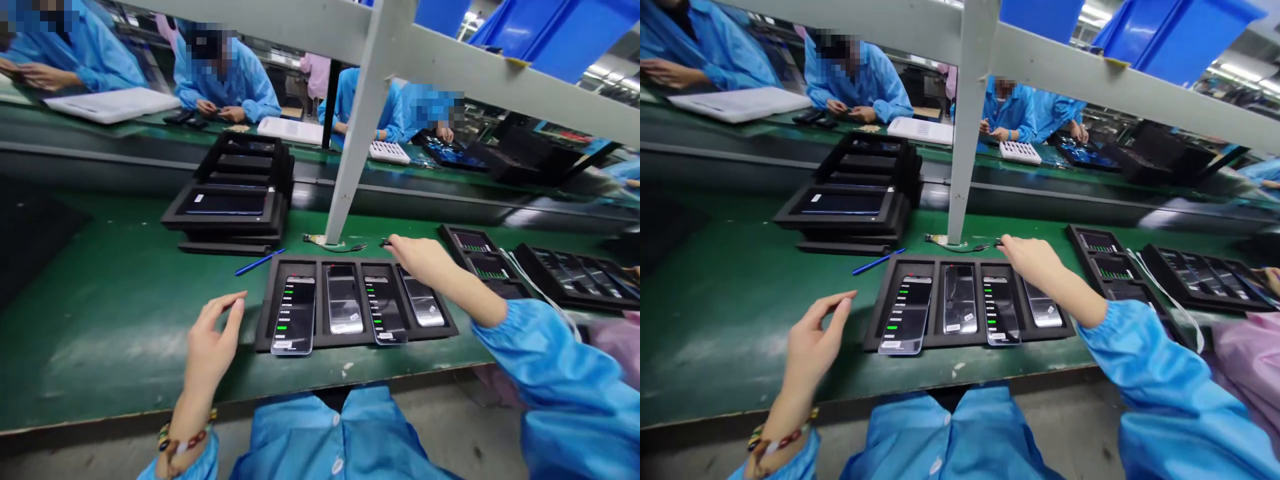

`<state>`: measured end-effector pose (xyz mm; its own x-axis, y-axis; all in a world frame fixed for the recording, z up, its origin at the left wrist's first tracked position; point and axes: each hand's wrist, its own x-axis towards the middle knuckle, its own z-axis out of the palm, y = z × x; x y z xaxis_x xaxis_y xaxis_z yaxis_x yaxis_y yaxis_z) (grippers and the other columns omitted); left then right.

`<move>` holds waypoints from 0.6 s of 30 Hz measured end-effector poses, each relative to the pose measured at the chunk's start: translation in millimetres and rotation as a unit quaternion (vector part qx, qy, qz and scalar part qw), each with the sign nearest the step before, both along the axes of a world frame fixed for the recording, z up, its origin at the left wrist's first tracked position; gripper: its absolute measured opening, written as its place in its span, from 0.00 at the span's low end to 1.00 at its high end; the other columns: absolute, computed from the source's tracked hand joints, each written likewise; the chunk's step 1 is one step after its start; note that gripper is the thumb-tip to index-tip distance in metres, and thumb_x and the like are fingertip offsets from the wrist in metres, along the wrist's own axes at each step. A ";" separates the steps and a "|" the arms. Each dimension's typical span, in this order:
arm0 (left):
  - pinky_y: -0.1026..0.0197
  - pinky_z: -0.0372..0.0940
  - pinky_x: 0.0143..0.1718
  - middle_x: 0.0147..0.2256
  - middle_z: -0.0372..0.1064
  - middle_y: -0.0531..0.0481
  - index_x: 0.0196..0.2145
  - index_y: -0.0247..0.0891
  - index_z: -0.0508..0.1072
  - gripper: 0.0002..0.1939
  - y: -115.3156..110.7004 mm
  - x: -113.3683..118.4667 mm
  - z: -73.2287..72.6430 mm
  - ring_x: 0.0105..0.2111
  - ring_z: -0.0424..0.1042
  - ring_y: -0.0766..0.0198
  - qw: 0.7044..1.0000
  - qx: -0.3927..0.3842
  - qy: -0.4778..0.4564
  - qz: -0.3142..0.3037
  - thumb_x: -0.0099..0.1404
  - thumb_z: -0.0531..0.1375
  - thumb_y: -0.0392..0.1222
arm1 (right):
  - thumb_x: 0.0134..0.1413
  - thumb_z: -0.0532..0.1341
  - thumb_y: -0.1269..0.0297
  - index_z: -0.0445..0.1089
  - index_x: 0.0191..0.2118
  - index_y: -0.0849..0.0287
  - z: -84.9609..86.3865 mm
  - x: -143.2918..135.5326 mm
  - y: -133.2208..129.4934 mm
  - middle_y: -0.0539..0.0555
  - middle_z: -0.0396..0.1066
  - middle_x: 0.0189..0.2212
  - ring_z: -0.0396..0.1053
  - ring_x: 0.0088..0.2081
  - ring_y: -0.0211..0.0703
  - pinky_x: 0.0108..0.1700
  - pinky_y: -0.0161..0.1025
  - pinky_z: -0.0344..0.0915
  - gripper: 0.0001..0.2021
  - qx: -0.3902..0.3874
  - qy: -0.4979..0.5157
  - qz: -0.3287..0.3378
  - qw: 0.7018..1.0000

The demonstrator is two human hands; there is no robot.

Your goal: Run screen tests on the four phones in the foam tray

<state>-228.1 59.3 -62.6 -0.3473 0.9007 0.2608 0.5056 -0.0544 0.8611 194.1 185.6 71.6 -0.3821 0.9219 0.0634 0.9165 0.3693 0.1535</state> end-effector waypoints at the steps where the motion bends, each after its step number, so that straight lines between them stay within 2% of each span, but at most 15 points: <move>1: 0.49 0.68 0.64 0.50 0.82 0.44 0.47 0.43 0.82 0.22 -3.6 -4.7 -4.7 0.54 0.78 0.50 1.000 -0.006 -0.006 0.010 0.74 0.60 0.64 | 0.81 0.54 0.57 0.74 0.47 0.61 -6.7 -20.8 13.3 0.64 0.83 0.39 0.80 0.35 0.48 0.34 0.38 0.62 0.15 -0.004 -0.001 0.010 1.000; 3: 0.48 0.68 0.64 0.50 0.82 0.44 0.46 0.44 0.82 0.23 -10.9 -10.0 -13.8 0.54 0.78 0.49 1.000 -0.014 -0.011 0.021 0.73 0.61 0.65 | 0.80 0.57 0.60 0.75 0.50 0.63 -20.7 -64.2 31.4 0.63 0.82 0.42 0.81 0.39 0.46 0.39 0.39 0.70 0.13 -0.012 0.001 0.034 0.999; 5: 0.46 0.67 0.64 0.50 0.82 0.44 0.45 0.45 0.82 0.23 -16.9 -11.4 -22.8 0.54 0.77 0.47 0.999 -0.021 -0.010 0.031 0.70 0.62 0.67 | 0.76 0.64 0.55 0.75 0.56 0.61 -36.0 -105.1 41.3 0.57 0.80 0.49 0.79 0.45 0.44 0.49 0.46 0.78 0.15 -0.017 0.008 0.056 0.998; 7: 0.44 0.66 0.66 0.51 0.81 0.44 0.45 0.46 0.82 0.24 -20.6 -11.1 -30.7 0.56 0.76 0.45 0.999 -0.031 -0.012 0.041 0.69 0.63 0.68 | 0.74 0.66 0.53 0.73 0.62 0.60 -51.4 -139.0 46.9 0.59 0.75 0.59 0.78 0.53 0.48 0.56 0.52 0.79 0.20 -0.020 0.026 0.085 0.996; 9: 0.43 0.64 0.67 0.53 0.80 0.43 0.47 0.46 0.81 0.25 -22.3 -11.5 -36.6 0.58 0.75 0.44 0.998 -0.042 -0.016 0.040 0.70 0.62 0.69 | 0.77 0.62 0.52 0.70 0.66 0.63 -63.6 -163.7 51.0 0.60 0.71 0.63 0.76 0.56 0.47 0.60 0.52 0.76 0.24 -0.018 0.052 0.114 0.992; 11: 0.43 0.64 0.68 0.56 0.79 0.42 0.52 0.45 0.80 0.27 -22.7 -14.6 -40.4 0.59 0.75 0.44 0.998 -0.052 -0.016 0.027 0.71 0.61 0.69 | 0.79 0.58 0.49 0.70 0.66 0.67 -69.4 -176.7 55.2 0.61 0.69 0.65 0.76 0.56 0.45 0.63 0.49 0.75 0.26 -0.014 0.081 0.136 0.987; 13: 0.43 0.65 0.68 0.59 0.78 0.42 0.56 0.45 0.78 0.30 -22.0 -20.6 -41.8 0.59 0.75 0.45 0.997 -0.072 -0.010 0.007 0.71 0.60 0.70 | 0.78 0.59 0.49 0.71 0.66 0.64 -67.7 -174.0 59.5 0.59 0.70 0.63 0.77 0.56 0.45 0.62 0.49 0.75 0.25 -0.016 0.111 0.155 0.981; 15: 0.44 0.67 0.66 0.60 0.78 0.43 0.59 0.46 0.77 0.32 -19.8 -27.9 -39.9 0.58 0.77 0.46 0.994 -0.107 -0.006 -0.020 0.71 0.59 0.71 | 0.78 0.59 0.50 0.73 0.65 0.58 -60.5 -151.0 60.4 0.56 0.74 0.59 0.77 0.55 0.44 0.63 0.47 0.74 0.22 -0.022 0.141 0.166 0.976; 17: 0.45 0.69 0.63 0.58 0.80 0.43 0.59 0.46 0.78 0.33 -15.3 -33.2 -34.5 0.55 0.78 0.46 0.989 -0.142 0.005 -0.049 0.71 0.58 0.72 | 0.79 0.56 0.49 0.77 0.60 0.56 -52.3 -105.8 53.4 0.56 0.78 0.54 0.77 0.55 0.44 0.63 0.43 0.71 0.21 -0.019 0.177 0.146 0.973; 18: 0.46 0.70 0.61 0.57 0.81 0.43 0.59 0.46 0.78 0.33 -11.8 -34.2 -30.9 0.54 0.79 0.47 0.985 -0.157 0.014 -0.064 0.71 0.58 0.73 | 0.79 0.56 0.49 0.78 0.59 0.57 -49.6 -76.1 45.8 0.58 0.78 0.54 0.76 0.56 0.47 0.64 0.46 0.71 0.21 -0.009 0.198 0.119 0.973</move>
<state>-262.4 47.5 -93.5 -0.2233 0.9743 -0.0308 0.5349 0.1489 0.8317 118.0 231.4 21.9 -0.5340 0.8125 0.2337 0.7905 0.5779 -0.2029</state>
